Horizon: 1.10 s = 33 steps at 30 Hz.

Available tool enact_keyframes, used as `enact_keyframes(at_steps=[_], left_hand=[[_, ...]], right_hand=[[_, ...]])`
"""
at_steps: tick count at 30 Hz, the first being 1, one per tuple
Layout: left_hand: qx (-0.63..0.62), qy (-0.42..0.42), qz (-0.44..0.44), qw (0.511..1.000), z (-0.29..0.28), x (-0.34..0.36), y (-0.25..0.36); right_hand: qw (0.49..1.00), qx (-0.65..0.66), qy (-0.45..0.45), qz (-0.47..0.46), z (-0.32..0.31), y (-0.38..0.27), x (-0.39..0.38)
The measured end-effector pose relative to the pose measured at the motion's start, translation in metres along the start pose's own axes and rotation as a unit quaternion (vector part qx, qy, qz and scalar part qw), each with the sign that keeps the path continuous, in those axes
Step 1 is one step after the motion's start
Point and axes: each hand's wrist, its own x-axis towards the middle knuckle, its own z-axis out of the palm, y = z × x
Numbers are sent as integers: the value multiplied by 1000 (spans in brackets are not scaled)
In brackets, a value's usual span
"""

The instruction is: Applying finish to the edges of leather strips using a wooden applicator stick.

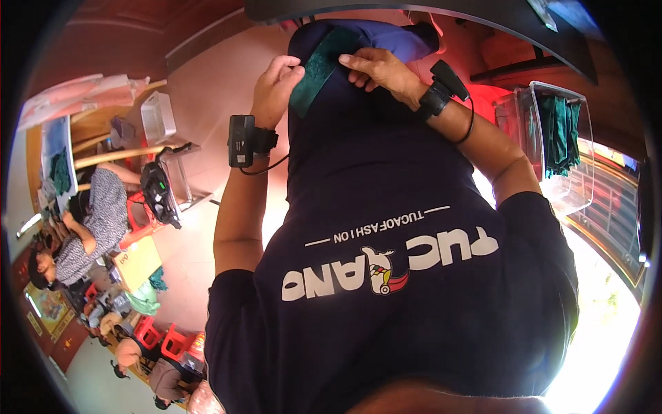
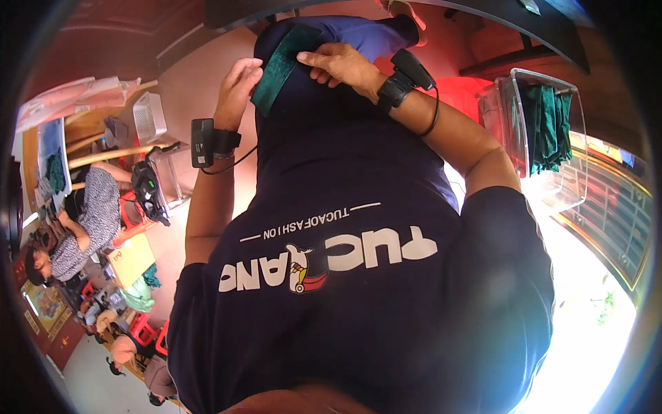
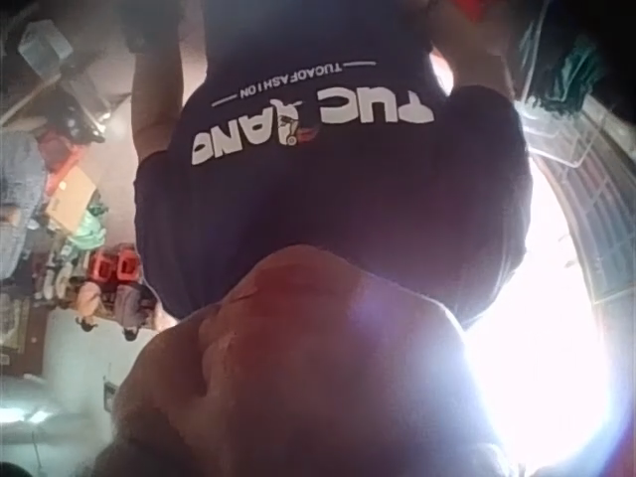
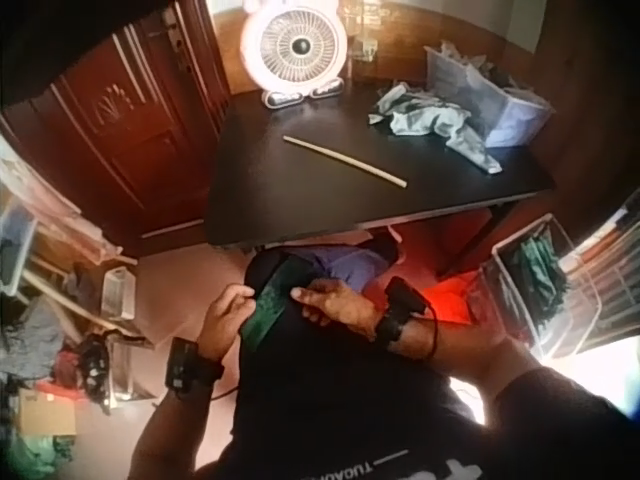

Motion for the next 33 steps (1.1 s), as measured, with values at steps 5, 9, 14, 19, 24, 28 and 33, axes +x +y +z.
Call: enact_keyframes(at_steps=[5,9,14,19,24,28,33], left_hand=[[119,-32,46,991,15,1,21],[131,-51,26,990,9,-2,28],[-139,-117,92,979,22,-15,80],[-133,-115,149,973,28,-18,109],[-153,-75,192,966,32,-22,120],[-170,-42,177,968,32,-27,126],[-195,-33,221,955,31,-27,129]], right_hand=[[986,155,18,55,5,-8,9],[987,157,18,-6,8,-8,9],[953,106,-62,-276,12,-27,-25],[922,8,-68,-381,5,-48,-47],[922,16,-78,-380,1,-53,-51],[924,41,-94,-368,1,-60,-56],[916,95,-58,-385,9,-67,-64]])
